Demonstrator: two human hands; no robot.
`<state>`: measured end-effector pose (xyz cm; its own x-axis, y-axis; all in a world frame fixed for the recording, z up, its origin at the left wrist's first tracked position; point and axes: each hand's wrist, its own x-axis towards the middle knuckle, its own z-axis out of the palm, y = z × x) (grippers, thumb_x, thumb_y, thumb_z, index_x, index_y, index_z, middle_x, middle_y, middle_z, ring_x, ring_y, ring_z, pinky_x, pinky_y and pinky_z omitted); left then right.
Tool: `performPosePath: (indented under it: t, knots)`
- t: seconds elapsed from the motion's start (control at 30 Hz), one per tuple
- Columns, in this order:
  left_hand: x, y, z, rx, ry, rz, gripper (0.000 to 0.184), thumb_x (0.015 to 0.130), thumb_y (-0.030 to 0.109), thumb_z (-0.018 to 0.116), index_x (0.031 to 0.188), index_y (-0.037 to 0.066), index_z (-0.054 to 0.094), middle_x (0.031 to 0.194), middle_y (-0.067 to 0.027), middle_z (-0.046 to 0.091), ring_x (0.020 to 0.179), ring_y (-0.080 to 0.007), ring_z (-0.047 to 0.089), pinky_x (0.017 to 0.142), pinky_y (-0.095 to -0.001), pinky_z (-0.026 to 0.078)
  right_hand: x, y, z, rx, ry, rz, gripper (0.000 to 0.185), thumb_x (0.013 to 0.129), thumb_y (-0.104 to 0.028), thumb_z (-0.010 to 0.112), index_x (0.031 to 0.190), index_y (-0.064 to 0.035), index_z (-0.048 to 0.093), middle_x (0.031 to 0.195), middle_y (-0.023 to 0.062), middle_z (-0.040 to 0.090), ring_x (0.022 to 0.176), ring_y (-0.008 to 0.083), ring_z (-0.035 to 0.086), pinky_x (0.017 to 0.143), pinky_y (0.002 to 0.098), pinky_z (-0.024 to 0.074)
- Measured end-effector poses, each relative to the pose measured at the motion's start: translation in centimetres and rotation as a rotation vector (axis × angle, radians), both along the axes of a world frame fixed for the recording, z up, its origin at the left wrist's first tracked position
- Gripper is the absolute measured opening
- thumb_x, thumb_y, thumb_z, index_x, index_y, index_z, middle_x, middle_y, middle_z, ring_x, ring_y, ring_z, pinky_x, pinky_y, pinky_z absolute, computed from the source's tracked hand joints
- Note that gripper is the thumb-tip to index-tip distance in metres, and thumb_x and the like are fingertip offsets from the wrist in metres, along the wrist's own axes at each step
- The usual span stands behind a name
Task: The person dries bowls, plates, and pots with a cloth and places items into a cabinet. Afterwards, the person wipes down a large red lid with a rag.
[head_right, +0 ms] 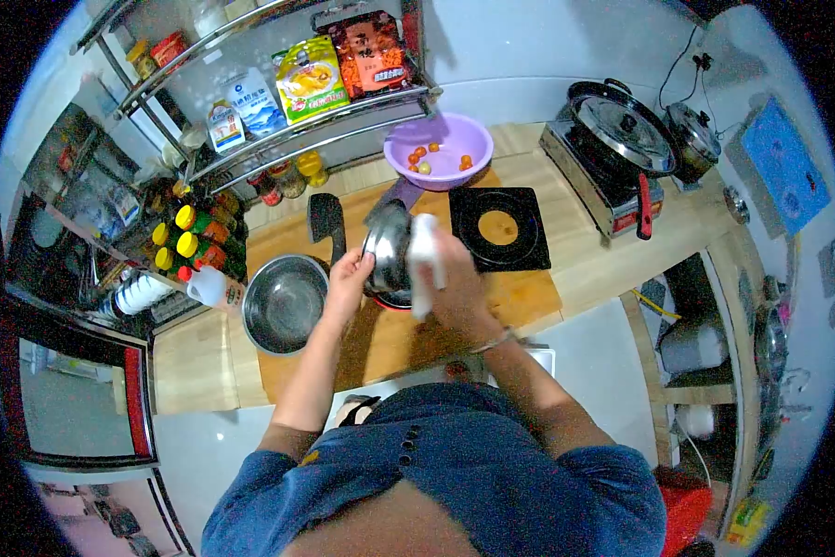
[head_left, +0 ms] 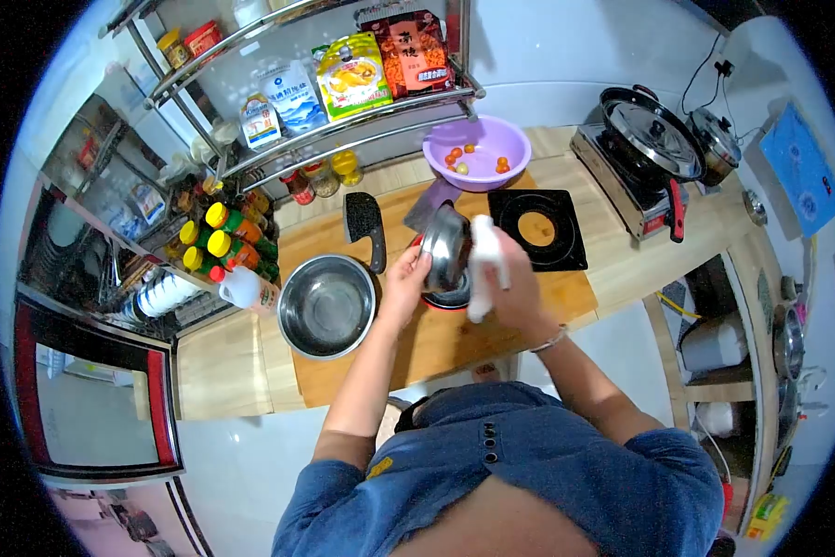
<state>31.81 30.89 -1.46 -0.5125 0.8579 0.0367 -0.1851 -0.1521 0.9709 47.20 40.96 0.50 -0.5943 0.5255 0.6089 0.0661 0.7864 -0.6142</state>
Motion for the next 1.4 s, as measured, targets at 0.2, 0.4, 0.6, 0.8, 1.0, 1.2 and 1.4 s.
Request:
performPosePath:
  t: [0.2, 0.4, 0.6, 0.8, 1.0, 1.2, 1.4]
  knots:
    - [3.4, -2.2, 2.3, 0.154, -0.238, 0.053, 0.017, 0.087, 0.010, 0.045, 0.098, -0.001, 0.052, 0.088, -0.0019, 0.057, 0.077, -0.0072, 0.052, 0.070, -0.0207, 0.041, -4.0, -2.2, 2.7, 0.161, 0.020, -0.043, 0.038, 0.076, -0.015, 0.054, 0.109, 0.0012, 0.044, 0.107, 0.0217, 0.046, 0.099, 0.0349, 0.045, 0.085, 0.0394, 0.0358]
    - [2.8, -3.8, 3.3, 0.413, -0.410, 0.213, 0.021, 0.087, 0.018, 0.045, 0.098, 0.002, 0.052, 0.088, -0.0050, 0.057, 0.078, -0.0111, 0.053, 0.071, -0.0246, 0.042, -4.0, 1.1, 0.7, -1.185, 0.036, 0.080, 0.042, 0.085, -0.033, 0.044, 0.109, 0.0007, 0.047, 0.098, 0.0102, 0.055, 0.087, 0.0162, 0.053, 0.076, 0.0285, 0.0416]
    - [1.4, -4.4, 5.1, 0.526, -1.041, 0.392, 0.031, 0.089, 0.023, 0.039, 0.111, 0.003, 0.043, 0.110, -0.0095, 0.049, 0.103, -0.0212, 0.046, 0.091, -0.0400, 0.035, -3.3, -6.8, -2.0, -0.248, 0.041, -0.007, 0.072, 0.077, -0.034, 0.053, 0.125, 0.0069, 0.019, 0.127, 0.0223, 0.027, 0.118, 0.0352, 0.027, 0.097, 0.0415, 0.0223]
    - [4.3, -4.1, 6.0, 0.312, -0.593, 0.511, 0.021, 0.090, 0.021, 0.039, 0.096, 0.003, 0.046, 0.092, -0.0068, 0.054, 0.083, -0.0152, 0.053, 0.075, -0.0288, 0.045, -4.9, -7.2, 3.9, 0.336, -0.054, 0.096, 0.061, 0.072, -0.027, 0.056, 0.118, 0.0059, 0.032, 0.122, 0.0238, 0.033, 0.116, 0.0382, 0.030, 0.096, 0.0473, 0.0226]
    - [3.5, -6.0, 5.1, 0.286, -0.400, 0.363, 0.016, 0.088, 0.018, 0.044, 0.084, 0.003, 0.051, 0.081, -0.0015, 0.053, 0.068, -0.0059, 0.047, 0.062, -0.0197, 0.040, -6.1, -5.6, 7.2, 0.209, -0.114, 0.124, 0.048, 0.075, -0.021, 0.055, 0.115, 0.0028, 0.041, 0.119, 0.0206, 0.039, 0.112, 0.0358, 0.037, 0.095, 0.0400, 0.0278]
    - [1.4, -8.8, 6.4, -0.057, -0.060, 0.254, 0.020, 0.079, 0.013, 0.056, 0.061, 0.005, 0.055, 0.059, 0.0063, 0.048, 0.054, -0.0024, 0.040, 0.050, -0.0181, 0.030, -6.0, -1.7, 10.2, 0.129, -0.469, 0.763, 0.038, 0.079, -0.032, 0.053, 0.109, -0.0087, 0.051, 0.095, 0.0119, 0.057, 0.087, 0.0259, 0.054, 0.076, 0.0328, 0.0426]
    - [-1.1, -10.9, 5.8, 0.391, -0.598, 0.371, 0.025, 0.078, 0.017, 0.051, 0.095, -0.001, 0.054, 0.094, -0.0115, 0.058, 0.086, -0.0218, 0.055, 0.079, -0.0314, 0.042, -4.6, -0.2, 6.8, -0.933, -0.101, 0.655, 0.034, 0.082, -0.027, 0.053, 0.106, -0.0020, 0.052, 0.090, 0.0020, 0.057, 0.082, 0.0077, 0.051, 0.071, 0.0233, 0.0426]
